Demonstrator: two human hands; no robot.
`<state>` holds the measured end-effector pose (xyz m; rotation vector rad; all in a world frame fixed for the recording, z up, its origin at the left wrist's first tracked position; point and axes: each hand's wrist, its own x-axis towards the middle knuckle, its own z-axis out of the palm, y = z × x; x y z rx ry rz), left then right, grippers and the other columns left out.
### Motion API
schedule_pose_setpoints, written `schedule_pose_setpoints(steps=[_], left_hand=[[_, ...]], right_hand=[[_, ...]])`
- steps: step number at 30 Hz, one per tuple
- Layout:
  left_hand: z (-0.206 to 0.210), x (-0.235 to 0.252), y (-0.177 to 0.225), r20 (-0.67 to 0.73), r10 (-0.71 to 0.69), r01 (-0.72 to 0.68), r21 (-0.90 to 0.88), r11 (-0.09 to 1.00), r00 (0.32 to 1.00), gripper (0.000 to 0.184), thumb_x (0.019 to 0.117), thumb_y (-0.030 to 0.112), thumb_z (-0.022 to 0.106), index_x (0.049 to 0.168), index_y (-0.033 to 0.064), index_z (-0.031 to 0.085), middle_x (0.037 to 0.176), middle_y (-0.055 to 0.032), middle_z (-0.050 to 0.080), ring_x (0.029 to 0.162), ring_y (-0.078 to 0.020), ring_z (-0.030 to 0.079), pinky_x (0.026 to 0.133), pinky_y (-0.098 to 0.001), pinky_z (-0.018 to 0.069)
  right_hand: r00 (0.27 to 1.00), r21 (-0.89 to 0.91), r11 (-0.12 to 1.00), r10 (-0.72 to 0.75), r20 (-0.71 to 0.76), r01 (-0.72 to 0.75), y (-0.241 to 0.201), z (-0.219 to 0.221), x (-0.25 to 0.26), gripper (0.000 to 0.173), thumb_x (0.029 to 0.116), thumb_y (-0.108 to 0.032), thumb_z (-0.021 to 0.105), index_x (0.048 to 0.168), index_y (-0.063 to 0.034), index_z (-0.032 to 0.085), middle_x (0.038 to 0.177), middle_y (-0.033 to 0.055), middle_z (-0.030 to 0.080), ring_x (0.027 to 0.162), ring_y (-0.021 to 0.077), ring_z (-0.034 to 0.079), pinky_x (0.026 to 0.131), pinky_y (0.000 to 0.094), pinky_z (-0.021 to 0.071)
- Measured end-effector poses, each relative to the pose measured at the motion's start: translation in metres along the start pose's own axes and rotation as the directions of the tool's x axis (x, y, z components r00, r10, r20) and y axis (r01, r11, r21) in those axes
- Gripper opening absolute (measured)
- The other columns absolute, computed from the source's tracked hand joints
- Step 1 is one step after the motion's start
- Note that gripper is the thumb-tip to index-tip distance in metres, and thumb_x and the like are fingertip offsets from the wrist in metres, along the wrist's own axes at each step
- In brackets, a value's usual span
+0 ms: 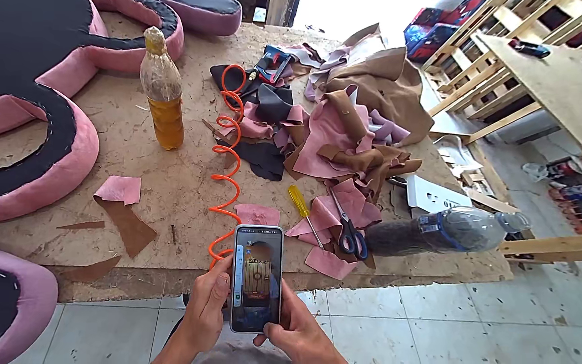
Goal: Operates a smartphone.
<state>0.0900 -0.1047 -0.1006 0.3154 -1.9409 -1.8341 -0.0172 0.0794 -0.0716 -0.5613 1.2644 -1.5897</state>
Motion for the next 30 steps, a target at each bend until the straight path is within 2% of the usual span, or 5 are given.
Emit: schedule_pose_setpoints(steps=[5, 14, 17, 20, 30], left_hand=[[-0.0020, -0.0009, 0.0000, 0.006, 0.004, -0.004, -0.015, 1.000, 1.000, 0.081, 0.1070, 0.062, 0.023, 0.140, -0.0039, 0.056, 0.122, -0.0117, 0.072, 0.116, -0.0165, 0.068, 0.103, -0.0371, 0.0558], [-0.0063, -0.0028, 0.0014, -0.012, 0.011, -0.012, -0.011, 1.000, 1.000, 0.079, 0.1072, 0.061, 0.023, 0.139, -0.0023, 0.057, 0.119, -0.0105, 0.073, 0.112, -0.0155, 0.069, 0.099, -0.0367, 0.0567], [-0.0070, -0.0034, 0.0020, -0.010, 0.014, -0.014, -0.010, 1.000, 1.000, 0.078, 0.1074, 0.061, 0.023, 0.139, -0.0023, 0.057, 0.119, -0.0107, 0.073, 0.112, -0.0161, 0.069, 0.100, -0.0371, 0.0567], [-0.0061, -0.0034, 0.0022, -0.015, 0.017, -0.017, -0.007, 1.000, 1.000, 0.078, 0.1073, 0.061, 0.023, 0.138, -0.0015, 0.058, 0.118, -0.0100, 0.073, 0.111, -0.0155, 0.069, 0.099, -0.0363, 0.0569], [-0.0050, -0.0014, 0.0014, 0.011, 0.015, -0.015, 0.002, 1.000, 1.000, 0.078, 0.1066, 0.062, 0.023, 0.137, 0.0005, 0.060, 0.116, -0.0089, 0.074, 0.111, -0.0154, 0.070, 0.100, -0.0371, 0.0568]], right_hand=[[0.998, -0.019, 1.000, 0.015, -0.055, -0.016, -0.0039, 0.0004, 0.0036, 0.047, 0.0966, 0.001, 0.053, 0.141, 0.0000, 0.039, 0.121, 0.0126, 0.069, 0.098, 0.0274, 0.075, 0.062, 0.0416, 0.0667], [0.999, -0.056, 0.998, -0.026, -0.039, 0.024, -0.0024, 0.0025, 0.0077, 0.042, 0.0989, -0.002, 0.052, 0.139, 0.0006, 0.042, 0.118, 0.0115, 0.070, 0.094, 0.0256, 0.075, 0.060, 0.0402, 0.0665], [0.999, -0.032, 0.999, -0.038, -0.024, 0.037, -0.0016, 0.0008, 0.0082, 0.038, 0.1068, -0.019, 0.051, 0.140, -0.0013, 0.044, 0.120, 0.0112, 0.070, 0.097, 0.0252, 0.075, 0.061, 0.0401, 0.0668], [0.999, 0.011, 0.999, -0.040, -0.015, 0.040, 0.0011, -0.0022, 0.0077, 0.044, 0.1082, -0.033, 0.050, 0.140, -0.0030, 0.046, 0.122, 0.0114, 0.069, 0.100, 0.0256, 0.074, 0.063, 0.0401, 0.0665], [0.998, 0.041, 0.999, -0.026, -0.053, 0.028, 0.0044, -0.0064, 0.0070, 0.038, 0.1025, -0.015, 0.051, 0.137, 0.0002, 0.050, 0.120, 0.0128, 0.070, 0.100, 0.0266, 0.074, 0.065, 0.0421, 0.0662]])
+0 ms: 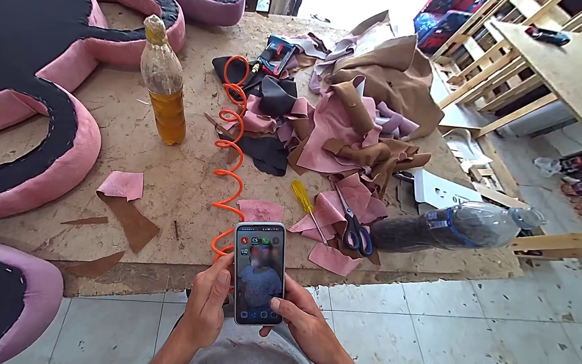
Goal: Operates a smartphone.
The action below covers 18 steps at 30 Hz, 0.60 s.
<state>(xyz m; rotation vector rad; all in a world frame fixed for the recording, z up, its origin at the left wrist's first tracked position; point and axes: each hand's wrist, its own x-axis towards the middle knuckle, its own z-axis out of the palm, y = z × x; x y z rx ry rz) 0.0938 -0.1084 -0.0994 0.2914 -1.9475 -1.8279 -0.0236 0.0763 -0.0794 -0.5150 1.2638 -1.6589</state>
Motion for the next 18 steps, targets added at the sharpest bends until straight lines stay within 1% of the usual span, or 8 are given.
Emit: schedule_pose_setpoints(steps=[5, 7, 9, 11, 13, 15, 17, 18], left_hand=[[0.0013, 0.0015, 0.0003, -0.008, -0.002, 0.002, -0.001, 1.000, 1.000, 0.076, 0.1070, 0.061, 0.023, 0.136, 0.0016, 0.061, 0.116, -0.0082, 0.074, 0.111, -0.0148, 0.069, 0.100, -0.0369, 0.0564], [0.0031, 0.0018, 0.0014, -0.047, -0.013, 0.012, -0.008, 1.000, 0.999, 0.069, 0.1085, 0.057, 0.028, 0.136, 0.0038, 0.061, 0.115, -0.0069, 0.074, 0.109, -0.0146, 0.070, 0.098, -0.0360, 0.0572], [0.0048, 0.0028, 0.0036, -0.111, -0.037, 0.036, -0.011, 0.999, 0.993, 0.059, 0.1094, 0.051, 0.034, 0.136, 0.0055, 0.060, 0.113, -0.0044, 0.073, 0.105, -0.0128, 0.069, 0.093, -0.0325, 0.0583], [0.0041, 0.0055, 0.0045, -0.163, -0.058, 0.055, -0.021, 0.998, 0.985, 0.052, 0.1098, 0.045, 0.038, 0.137, 0.0066, 0.060, 0.112, -0.0037, 0.073, 0.103, -0.0125, 0.069, 0.090, -0.0311, 0.0577], [0.0019, 0.0075, 0.0044, -0.187, -0.086, 0.079, -0.043, 0.996, 0.979, 0.050, 0.1101, 0.042, 0.037, 0.137, 0.0072, 0.061, 0.112, -0.0051, 0.073, 0.102, -0.0147, 0.070, 0.091, -0.0325, 0.0583], [0.0008, 0.0082, 0.0044, -0.196, -0.106, 0.096, -0.061, 0.994, 0.975, 0.049, 0.1102, 0.041, 0.036, 0.137, 0.0073, 0.061, 0.112, -0.0061, 0.073, 0.103, -0.0157, 0.070, 0.091, -0.0334, 0.0584], [0.0006, 0.0084, 0.0038, -0.202, -0.104, 0.092, -0.067, 0.994, 0.974, 0.048, 0.1104, 0.039, 0.036, 0.135, 0.0068, 0.062, 0.109, -0.0062, 0.074, 0.101, -0.0153, 0.071, 0.090, -0.0329, 0.0590], [0.0006, 0.0084, 0.0037, -0.203, -0.095, 0.084, -0.062, 0.995, 0.975, 0.048, 0.1105, 0.039, 0.036, 0.134, 0.0063, 0.063, 0.108, -0.0060, 0.074, 0.099, -0.0151, 0.071, 0.088, -0.0324, 0.0592]], right_hand=[[1.000, 0.013, 1.000, -0.001, -0.004, 0.001, -0.0002, -0.0016, 0.0012, 0.038, 0.0994, -0.010, 0.050, 0.135, 0.0006, 0.051, 0.119, 0.0130, 0.070, 0.099, 0.0260, 0.074, 0.065, 0.0418, 0.0658], [1.000, 0.017, 1.000, -0.001, 0.016, 0.001, 0.0002, -0.0028, 0.0017, 0.040, 0.0965, -0.006, 0.050, 0.136, 0.0006, 0.051, 0.120, 0.0132, 0.070, 0.100, 0.0261, 0.074, 0.066, 0.0420, 0.0656], [0.999, 0.010, 1.000, 0.009, 0.051, -0.010, -0.0002, -0.0027, 0.0023, 0.044, 0.0931, -0.003, 0.051, 0.137, 0.0005, 0.050, 0.122, 0.0129, 0.070, 0.102, 0.0265, 0.073, 0.067, 0.0431, 0.0657], [0.995, -0.004, 0.999, 0.043, 0.089, -0.043, -0.0024, -0.0009, 0.0022, 0.052, 0.0892, 0.001, 0.054, 0.141, 0.0000, 0.045, 0.125, 0.0123, 0.068, 0.106, 0.0274, 0.072, 0.070, 0.0451, 0.0660], [0.991, -0.020, 0.998, 0.067, 0.113, -0.065, -0.0034, 0.0020, 0.0022, 0.064, 0.0845, 0.003, 0.060, 0.144, -0.0009, 0.039, 0.129, 0.0117, 0.066, 0.109, 0.0280, 0.071, 0.074, 0.0467, 0.0664], [0.988, -0.023, 0.997, 0.075, 0.133, -0.072, -0.0032, 0.0028, 0.0025, 0.070, 0.0819, 0.004, 0.062, 0.146, -0.0014, 0.034, 0.131, 0.0110, 0.065, 0.112, 0.0278, 0.071, 0.076, 0.0474, 0.0663], [0.988, -0.024, 0.997, 0.077, 0.131, -0.075, -0.0032, 0.0014, 0.0037, 0.065, 0.0839, 0.004, 0.059, 0.145, -0.0010, 0.037, 0.129, 0.0105, 0.067, 0.110, 0.0272, 0.072, 0.075, 0.0470, 0.0664], [0.991, -0.024, 0.996, 0.084, 0.106, -0.081, -0.0037, 0.0012, 0.0045, 0.057, 0.0873, 0.004, 0.056, 0.142, -0.0006, 0.042, 0.125, 0.0111, 0.069, 0.106, 0.0271, 0.073, 0.073, 0.0462, 0.0666]])
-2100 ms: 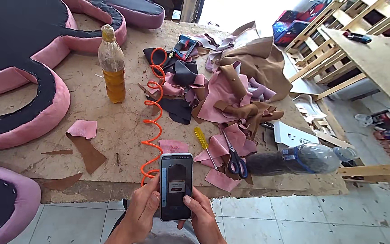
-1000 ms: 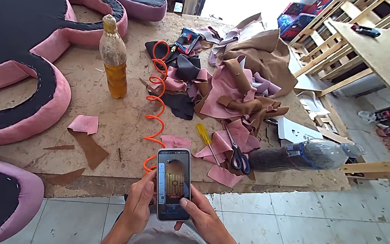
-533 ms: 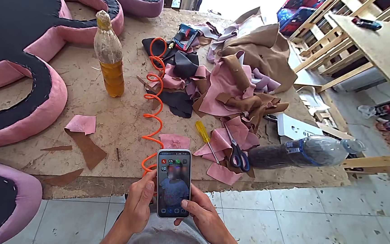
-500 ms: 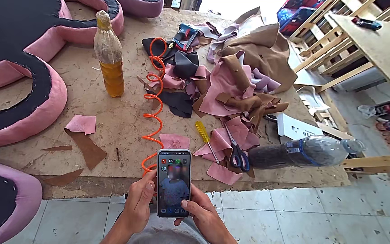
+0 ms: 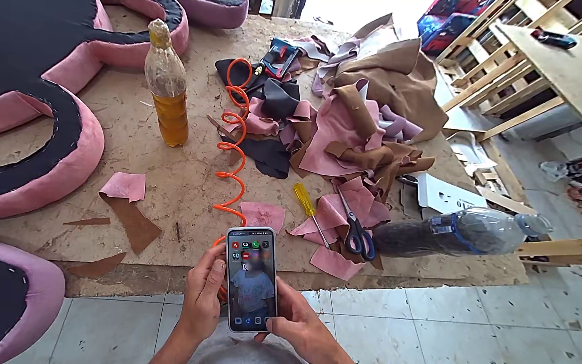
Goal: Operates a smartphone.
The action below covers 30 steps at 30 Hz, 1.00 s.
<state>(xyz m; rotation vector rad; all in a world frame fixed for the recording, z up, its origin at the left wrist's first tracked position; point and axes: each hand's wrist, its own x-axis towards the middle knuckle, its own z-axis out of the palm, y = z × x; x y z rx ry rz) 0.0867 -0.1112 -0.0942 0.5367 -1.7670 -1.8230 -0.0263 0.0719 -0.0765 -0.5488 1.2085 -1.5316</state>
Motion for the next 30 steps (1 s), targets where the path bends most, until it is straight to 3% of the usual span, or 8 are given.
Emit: schedule_pose_setpoints(steps=[2, 4, 6, 9, 17, 23, 27, 30], left_hand=[[0.000, 0.001, 0.000, 0.010, 0.015, -0.015, 0.000, 1.000, 1.000, 0.049, 0.1108, 0.040, 0.036, 0.133, 0.0056, 0.064, 0.106, -0.0062, 0.074, 0.096, -0.0155, 0.071, 0.087, -0.0323, 0.0597], [0.000, 0.001, 0.000, 0.026, 0.021, -0.021, -0.003, 1.000, 0.999, 0.050, 0.1109, 0.040, 0.036, 0.133, 0.0045, 0.063, 0.104, -0.0071, 0.074, 0.094, -0.0162, 0.072, 0.085, -0.0329, 0.0607], [0.000, 0.002, 0.000, 0.032, 0.020, -0.019, -0.010, 1.000, 0.999, 0.050, 0.1108, 0.039, 0.036, 0.133, 0.0039, 0.063, 0.104, -0.0077, 0.074, 0.094, -0.0165, 0.072, 0.085, -0.0329, 0.0606], [0.001, 0.004, 0.000, 0.026, 0.003, -0.003, -0.017, 1.000, 1.000, 0.049, 0.1106, 0.039, 0.037, 0.132, 0.0033, 0.063, 0.104, -0.0073, 0.074, 0.094, -0.0160, 0.072, 0.085, -0.0328, 0.0605], [-0.001, 0.012, 0.008, 0.028, -0.098, 0.101, -0.121, 0.988, 0.995, 0.037, 0.1043, 0.015, 0.042, 0.133, -0.0011, 0.060, 0.104, -0.0126, 0.074, 0.096, -0.0204, 0.073, 0.087, -0.0384, 0.0612], [-0.002, 0.017, 0.010, -0.045, -0.123, 0.120, -0.058, 0.991, 0.991, 0.027, 0.0958, 0.021, 0.059, 0.114, 0.0018, 0.065, 0.088, -0.0092, 0.075, 0.082, -0.0191, 0.073, 0.075, -0.0352, 0.0615], [0.002, 0.019, 0.012, -0.123, -0.117, 0.120, 0.015, 0.993, 0.986, 0.021, 0.0935, 0.023, 0.065, 0.105, 0.0050, 0.065, 0.075, -0.0053, 0.072, 0.068, -0.0166, 0.071, 0.062, -0.0319, 0.0600], [0.000, 0.019, 0.012, -0.108, -0.105, 0.102, -0.037, 0.994, 0.989, 0.023, 0.0971, 0.023, 0.059, 0.108, 0.0037, 0.065, 0.082, -0.0074, 0.073, 0.075, -0.0171, 0.072, 0.067, -0.0326, 0.0609]], right_hand=[[0.994, 0.011, 1.000, 0.023, -0.111, -0.022, 0.000, 0.001, 0.002, 0.035, 0.0985, -0.003, 0.051, 0.134, -0.0003, 0.054, 0.115, 0.0123, 0.073, 0.095, 0.0256, 0.075, 0.064, 0.0428, 0.0661], [0.981, 0.051, 0.998, 0.042, -0.188, -0.033, 0.001, 0.001, 0.004, 0.032, 0.1091, -0.022, 0.045, 0.129, -0.0023, 0.060, 0.110, 0.0130, 0.074, 0.089, 0.0245, 0.076, 0.058, 0.0402, 0.0651], [0.979, 0.083, 0.996, 0.043, -0.197, -0.027, 0.003, -0.001, 0.004, 0.042, 0.1100, -0.036, 0.041, 0.129, -0.0043, 0.060, 0.110, 0.0129, 0.074, 0.088, 0.0241, 0.076, 0.057, 0.0391, 0.0647], [0.981, 0.083, 0.996, 0.037, -0.189, -0.021, 0.005, -0.003, 0.003, 0.049, 0.1078, -0.045, 0.045, 0.131, -0.0050, 0.059, 0.112, 0.0121, 0.074, 0.090, 0.0241, 0.076, 0.059, 0.0393, 0.0648], [0.989, 0.048, 0.999, 0.030, -0.144, -0.023, 0.004, -0.002, 0.005, 0.046, 0.1086, -0.040, 0.043, 0.135, -0.0055, 0.056, 0.116, 0.0113, 0.074, 0.094, 0.0249, 0.076, 0.063, 0.0410, 0.0657], [0.995, -0.033, 0.999, 0.023, -0.097, -0.026, 0.004, -0.001, 0.007, 0.039, 0.1107, -0.031, 0.039, 0.135, -0.0057, 0.056, 0.115, 0.0097, 0.073, 0.093, 0.0238, 0.076, 0.066, 0.0411, 0.0662], [0.998, -0.048, 0.999, 0.006, -0.068, -0.010, 0.005, 0.000, 0.008, 0.041, 0.1103, -0.034, 0.041, 0.134, -0.0054, 0.058, 0.116, 0.0095, 0.073, 0.094, 0.0232, 0.075, 0.066, 0.0405, 0.0659], [0.998, 0.004, 1.000, -0.011, -0.054, 0.011, 0.008, -0.001, 0.009, 0.045, 0.1085, -0.040, 0.045, 0.136, -0.0064, 0.056, 0.117, 0.0108, 0.073, 0.094, 0.0243, 0.075, 0.066, 0.0407, 0.0658]])
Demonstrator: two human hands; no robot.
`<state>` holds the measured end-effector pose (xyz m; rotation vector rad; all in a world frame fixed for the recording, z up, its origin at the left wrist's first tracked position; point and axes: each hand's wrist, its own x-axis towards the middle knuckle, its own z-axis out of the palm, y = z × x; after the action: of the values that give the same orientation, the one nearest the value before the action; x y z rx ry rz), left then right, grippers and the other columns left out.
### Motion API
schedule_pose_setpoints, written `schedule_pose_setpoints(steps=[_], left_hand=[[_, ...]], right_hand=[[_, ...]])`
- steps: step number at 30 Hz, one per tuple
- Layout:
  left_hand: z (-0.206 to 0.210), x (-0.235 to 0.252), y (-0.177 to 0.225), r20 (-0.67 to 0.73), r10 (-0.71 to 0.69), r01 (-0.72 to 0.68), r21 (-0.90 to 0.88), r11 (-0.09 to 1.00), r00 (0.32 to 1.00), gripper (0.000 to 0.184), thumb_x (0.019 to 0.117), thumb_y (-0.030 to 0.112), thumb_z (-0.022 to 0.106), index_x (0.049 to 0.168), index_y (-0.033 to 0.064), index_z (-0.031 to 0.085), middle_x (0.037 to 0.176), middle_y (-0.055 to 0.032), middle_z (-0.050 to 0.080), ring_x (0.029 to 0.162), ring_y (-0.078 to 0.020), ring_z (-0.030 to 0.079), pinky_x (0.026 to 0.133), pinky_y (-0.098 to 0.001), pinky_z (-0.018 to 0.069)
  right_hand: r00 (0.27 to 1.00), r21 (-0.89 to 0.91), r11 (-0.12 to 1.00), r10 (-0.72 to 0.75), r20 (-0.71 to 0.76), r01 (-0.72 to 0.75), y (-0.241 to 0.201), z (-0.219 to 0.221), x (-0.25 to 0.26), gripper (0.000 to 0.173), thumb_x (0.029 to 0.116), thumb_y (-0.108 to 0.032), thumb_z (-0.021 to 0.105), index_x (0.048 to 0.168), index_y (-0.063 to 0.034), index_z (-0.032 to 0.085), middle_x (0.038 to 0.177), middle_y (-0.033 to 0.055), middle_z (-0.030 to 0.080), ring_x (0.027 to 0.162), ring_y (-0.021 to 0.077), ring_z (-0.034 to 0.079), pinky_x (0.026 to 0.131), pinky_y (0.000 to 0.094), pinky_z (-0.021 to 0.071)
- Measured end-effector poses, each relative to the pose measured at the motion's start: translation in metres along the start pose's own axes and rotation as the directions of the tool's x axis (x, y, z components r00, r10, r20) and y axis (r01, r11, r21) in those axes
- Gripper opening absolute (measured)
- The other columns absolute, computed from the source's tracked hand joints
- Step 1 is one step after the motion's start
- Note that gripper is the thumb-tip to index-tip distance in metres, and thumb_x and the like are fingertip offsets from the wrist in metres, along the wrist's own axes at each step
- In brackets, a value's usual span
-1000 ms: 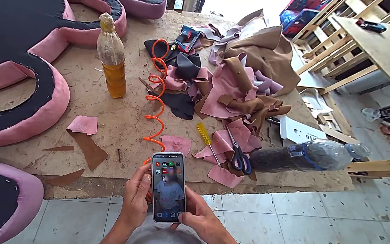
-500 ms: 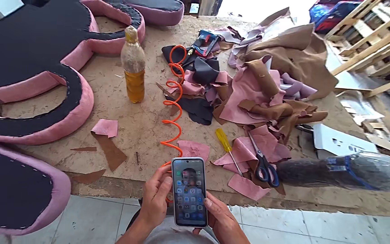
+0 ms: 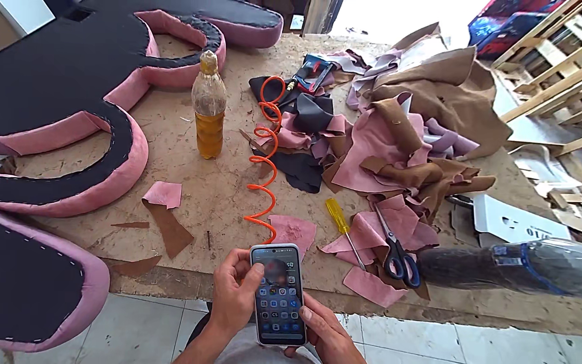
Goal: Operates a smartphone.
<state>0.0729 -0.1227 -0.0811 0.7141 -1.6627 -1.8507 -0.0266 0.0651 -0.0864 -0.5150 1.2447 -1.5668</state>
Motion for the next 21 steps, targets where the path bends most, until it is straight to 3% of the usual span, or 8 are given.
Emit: schedule_pose_setpoints(steps=[3, 8, 12, 14, 16, 18, 19, 21], left_hand=[[-0.003, -0.001, -0.002, 0.068, 0.034, -0.027, -0.096, 0.995, 0.997, 0.032, 0.1044, 0.023, 0.047, 0.120, 0.0012, 0.064, 0.095, -0.0105, 0.074, 0.088, -0.0180, 0.073, 0.079, -0.0338, 0.0612], [-0.004, -0.009, -0.006, 0.142, 0.084, -0.075, -0.072, 0.995, 0.986, 0.045, 0.1088, 0.027, 0.041, 0.138, -0.0034, 0.056, 0.101, -0.0095, 0.073, 0.092, -0.0164, 0.072, 0.085, -0.0339, 0.0608], [-0.003, -0.012, -0.002, 0.167, 0.133, -0.138, 0.015, 0.990, 0.977, 0.050, 0.1104, 0.031, 0.040, 0.144, -0.0048, 0.052, 0.110, -0.0089, 0.074, 0.101, -0.0146, 0.072, 0.090, -0.0323, 0.0602], [-0.003, -0.014, -0.001, 0.186, 0.170, -0.188, 0.086, 0.978, 0.968, 0.053, 0.1109, 0.037, 0.038, 0.143, -0.0017, 0.054, 0.112, -0.0082, 0.074, 0.101, -0.0144, 0.072, 0.089, -0.0330, 0.0615], [-0.003, -0.018, 0.000, 0.217, 0.212, -0.249, 0.160, 0.955, 0.953, 0.059, 0.1114, 0.043, 0.032, 0.143, -0.0011, 0.054, 0.117, -0.0081, 0.073, 0.104, -0.0137, 0.071, 0.090, -0.0337, 0.0615], [-0.002, -0.022, 0.001, 0.234, 0.213, -0.246, 0.123, 0.961, 0.949, 0.064, 0.1113, 0.047, 0.028, 0.140, -0.0023, 0.057, 0.120, -0.0091, 0.072, 0.108, -0.0132, 0.069, 0.094, -0.0335, 0.0588], [-0.002, -0.024, 0.000, 0.230, 0.181, -0.197, 0.049, 0.979, 0.956, 0.066, 0.1109, 0.049, 0.028, 0.136, -0.0029, 0.060, 0.118, -0.0089, 0.073, 0.107, -0.0127, 0.069, 0.093, -0.0326, 0.0578], [-0.003, -0.028, -0.004, 0.264, 0.073, -0.040, -0.127, 0.991, 0.962, 0.062, 0.1111, 0.046, 0.030, 0.130, -0.0019, 0.065, 0.115, -0.0079, 0.074, 0.105, -0.0137, 0.071, 0.092, -0.0329, 0.0592]], right_hand=[[0.998, 0.117, 0.992, -0.045, 0.034, 0.041, 0.005, -0.004, 0.001, 0.054, 0.1047, -0.046, 0.052, 0.144, -0.0100, 0.047, 0.125, 0.0118, 0.069, 0.099, 0.0258, 0.074, 0.065, 0.0402, 0.0653], [0.990, 0.294, 0.952, -0.115, 0.082, 0.086, 0.007, -0.007, 0.002, 0.059, 0.1007, -0.052, 0.057, 0.146, -0.0141, 0.048, 0.130, 0.0148, 0.067, 0.103, 0.0280, 0.073, 0.065, 0.0411, 0.0642], [0.995, 0.284, 0.958, -0.057, 0.077, 0.033, 0.005, -0.003, 0.003, 0.058, 0.1019, -0.059, 0.049, 0.142, -0.0175, 0.051, 0.114, 0.0093, 0.073, 0.076, 0.0133, 0.071, 0.050, 0.0240, 0.0546], [1.000, 0.270, 0.963, 0.021, 0.004, -0.022, 0.002, 0.006, 0.001, 0.056, 0.0994, -0.063, 0.051, 0.131, -0.0180, 0.058, 0.103, 0.0063, 0.076, 0.066, 0.0085, 0.068, 0.047, 0.0205, 0.0498], [0.994, 0.255, 0.967, 0.046, -0.103, -0.018, -0.001, 0.017, -0.002, 0.054, 0.0965, -0.065, 0.055, 0.120, -0.0169, 0.063, 0.097, 0.0039, 0.077, 0.071, 0.0081, 0.071, 0.053, 0.0221, 0.0549], [0.974, 0.257, 0.964, -0.006, -0.227, 0.065, -0.006, 0.028, -0.005, 0.052, 0.0979, -0.061, 0.055, 0.119, -0.0143, 0.066, 0.102, 0.0024, 0.078, 0.090, 0.0111, 0.075, 0.077, 0.0302, 0.0636], [0.959, 0.261, 0.958, -0.040, -0.281, 0.116, -0.008, 0.033, -0.006, 0.051, 0.0994, -0.059, 0.053, 0.119, -0.0145, 0.068, 0.105, 0.0010, 0.078, 0.097, 0.0108, 0.075, 0.086, 0.0323, 0.0628], [0.945, 0.294, 0.936, -0.100, -0.310, 0.195, -0.011, 0.034, -0.005, 0.053, 0.0990, -0.061, 0.050, 0.119, -0.0172, 0.070, 0.107, -0.0005, 0.078, 0.101, 0.0091, 0.074, 0.093, 0.0330, 0.0612]])
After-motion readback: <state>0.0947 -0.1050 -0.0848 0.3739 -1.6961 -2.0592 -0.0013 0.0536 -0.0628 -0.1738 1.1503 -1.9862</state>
